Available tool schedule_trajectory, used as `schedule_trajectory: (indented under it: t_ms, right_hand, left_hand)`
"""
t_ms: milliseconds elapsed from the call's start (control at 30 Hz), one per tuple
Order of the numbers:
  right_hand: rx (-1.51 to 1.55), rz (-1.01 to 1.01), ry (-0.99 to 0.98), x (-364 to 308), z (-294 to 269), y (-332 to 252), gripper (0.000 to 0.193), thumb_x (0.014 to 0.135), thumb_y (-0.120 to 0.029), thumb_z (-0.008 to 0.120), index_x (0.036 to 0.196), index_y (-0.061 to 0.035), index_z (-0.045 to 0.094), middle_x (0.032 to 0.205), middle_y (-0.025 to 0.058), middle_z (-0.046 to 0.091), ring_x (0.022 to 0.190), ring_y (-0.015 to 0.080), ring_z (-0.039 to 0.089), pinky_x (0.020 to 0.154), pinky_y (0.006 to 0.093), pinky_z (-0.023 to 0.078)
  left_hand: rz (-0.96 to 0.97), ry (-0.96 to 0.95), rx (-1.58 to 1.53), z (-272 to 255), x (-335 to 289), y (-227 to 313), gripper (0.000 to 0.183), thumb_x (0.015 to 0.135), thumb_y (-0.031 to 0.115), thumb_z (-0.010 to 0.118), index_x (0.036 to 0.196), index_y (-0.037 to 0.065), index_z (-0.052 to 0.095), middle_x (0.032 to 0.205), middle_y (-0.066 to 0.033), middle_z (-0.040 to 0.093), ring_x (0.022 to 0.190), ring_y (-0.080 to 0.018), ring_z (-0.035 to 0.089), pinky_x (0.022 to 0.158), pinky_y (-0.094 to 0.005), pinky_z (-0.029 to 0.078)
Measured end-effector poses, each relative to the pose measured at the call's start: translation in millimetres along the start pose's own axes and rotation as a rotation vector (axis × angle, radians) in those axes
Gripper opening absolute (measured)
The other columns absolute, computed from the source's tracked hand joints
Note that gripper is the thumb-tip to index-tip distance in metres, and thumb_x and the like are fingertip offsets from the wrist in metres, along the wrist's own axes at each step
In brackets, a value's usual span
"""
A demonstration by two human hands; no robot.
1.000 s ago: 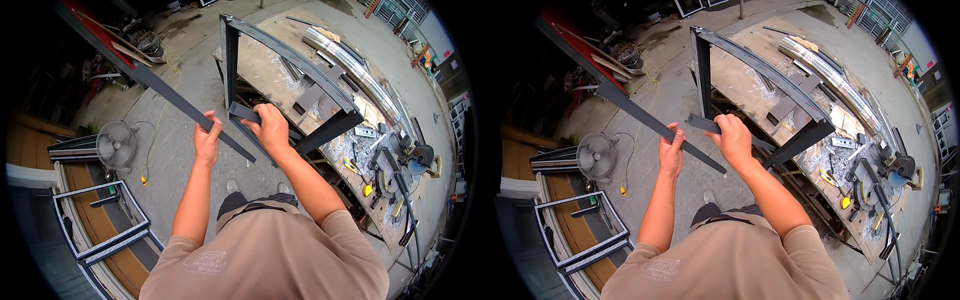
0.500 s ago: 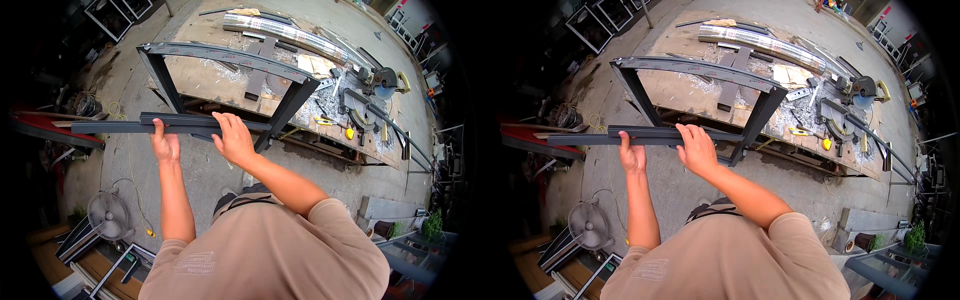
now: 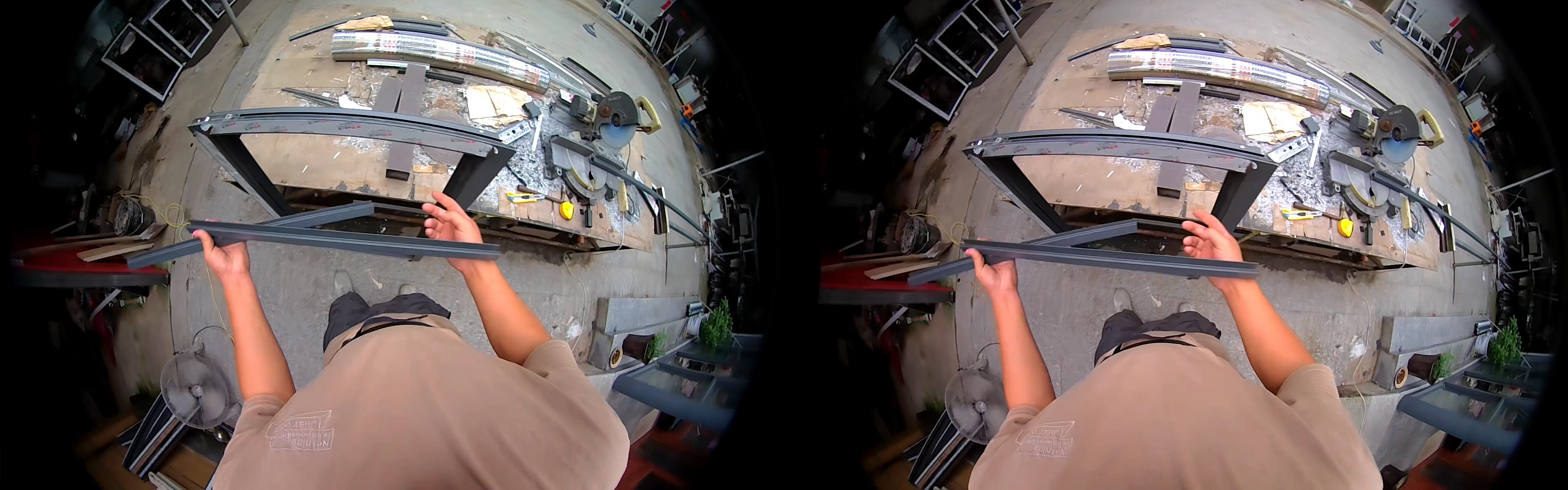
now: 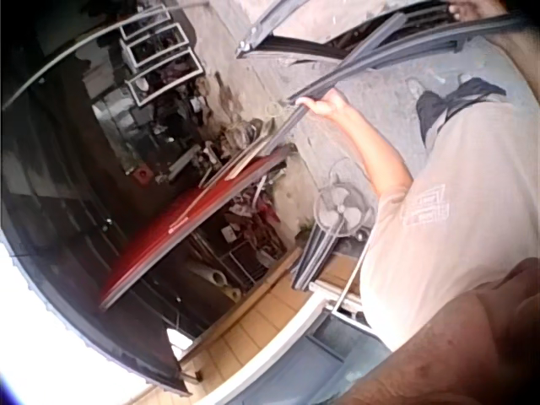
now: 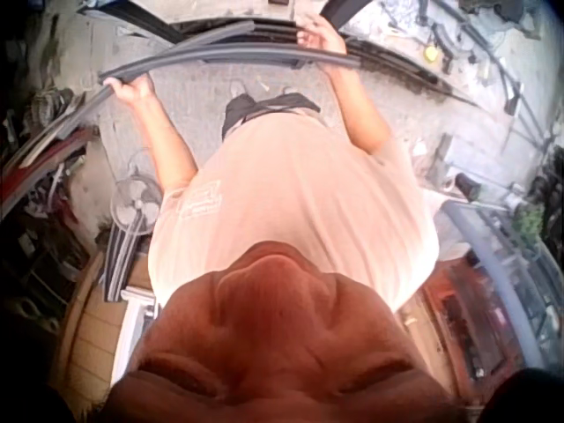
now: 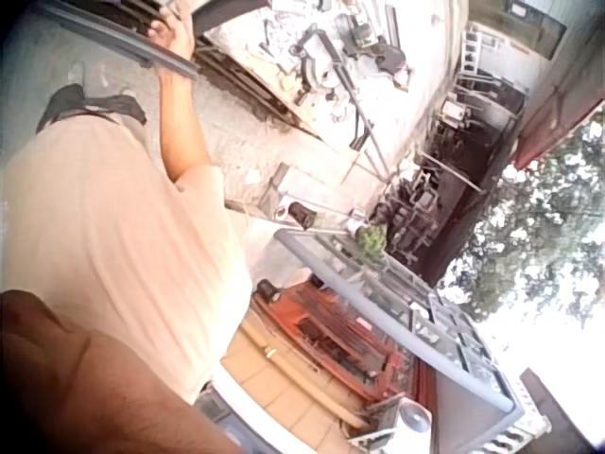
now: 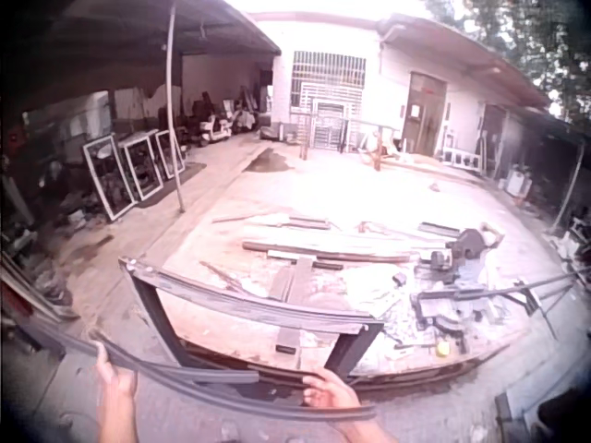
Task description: The person measures a metal frame with a tape measure, cuts a piece of metal trim using a power miter saw, and then fits the cut trim onto the frame.
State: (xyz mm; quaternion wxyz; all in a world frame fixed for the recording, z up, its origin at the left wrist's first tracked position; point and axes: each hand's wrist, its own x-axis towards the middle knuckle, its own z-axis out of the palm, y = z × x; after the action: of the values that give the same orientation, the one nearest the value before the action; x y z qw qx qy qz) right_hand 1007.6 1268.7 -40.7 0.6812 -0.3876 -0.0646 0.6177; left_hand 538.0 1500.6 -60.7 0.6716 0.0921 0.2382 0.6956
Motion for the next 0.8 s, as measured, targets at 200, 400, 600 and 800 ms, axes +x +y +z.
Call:
schedule_trajectory:
  t_ms: [200, 400, 600, 800]
  right_hand:
    - [0.011, -0.049, 0.112, -6, -4, 0, 0.05, 0.097, 0.009, 0.055, 0.145, -0.0045, 0.058, 0.126, 0.016, 0.073, 0.098, 0.0242, 0.074, 0.089, 0.0345, 0.063]
    - [0.047, -0.069, 0.217, -18, 11, 48, 0.043, 0.095, 0.01, 0.06, 0.135, -0.0041, 0.066, 0.121, 0.0146, 0.075, 0.095, 0.0235, 0.075, 0.086, 0.0333, 0.064]
    - [-0.042, -0.054, 0.19, -37, 24, 61, 0.04, 0.1, -0.003, 0.068, 0.14, -0.0068, 0.063, 0.127, 0.0103, 0.074, 0.095, 0.02, 0.075, 0.082, 0.0313, 0.064]
    - [0.069, -0.229, 0.355, -3, 54, 39, 0.037, 0.107, -0.043, 0.067, 0.117, -0.0075, 0.071, 0.103, 0.0055, 0.079, 0.091, 0.0154, 0.076, 0.083, 0.0274, 0.062]
  left_hand:
    - [-0.107, 0.066, -0.051, 43, 94, -54, 0.035, 0.103, 0.05, 0.066, 0.116, 0.017, 0.068, 0.108, 0.0029, 0.073, 0.102, -0.0188, 0.069, 0.092, -0.049, 0.053]
    - [-0.233, 0.045, -0.044, 46, 131, -72, 0.034, 0.102, 0.046, 0.07, 0.115, 0.014, 0.068, 0.101, 0.002, 0.071, 0.097, -0.0164, 0.068, 0.091, -0.0401, 0.056]
    - [-0.274, 0.094, -0.057, 62, 140, -89, 0.031, 0.102, 0.045, 0.072, 0.103, 0.014, 0.066, 0.085, 0.0056, 0.059, 0.071, -0.0112, 0.044, 0.075, -0.0282, 0.048]
    - [-0.265, 0.032, 0.018, 82, 142, -106, 0.032, 0.1, 0.043, 0.075, 0.111, 0.014, 0.068, 0.093, 0.0046, 0.064, 0.073, -0.0107, 0.047, 0.077, -0.0259, 0.048]
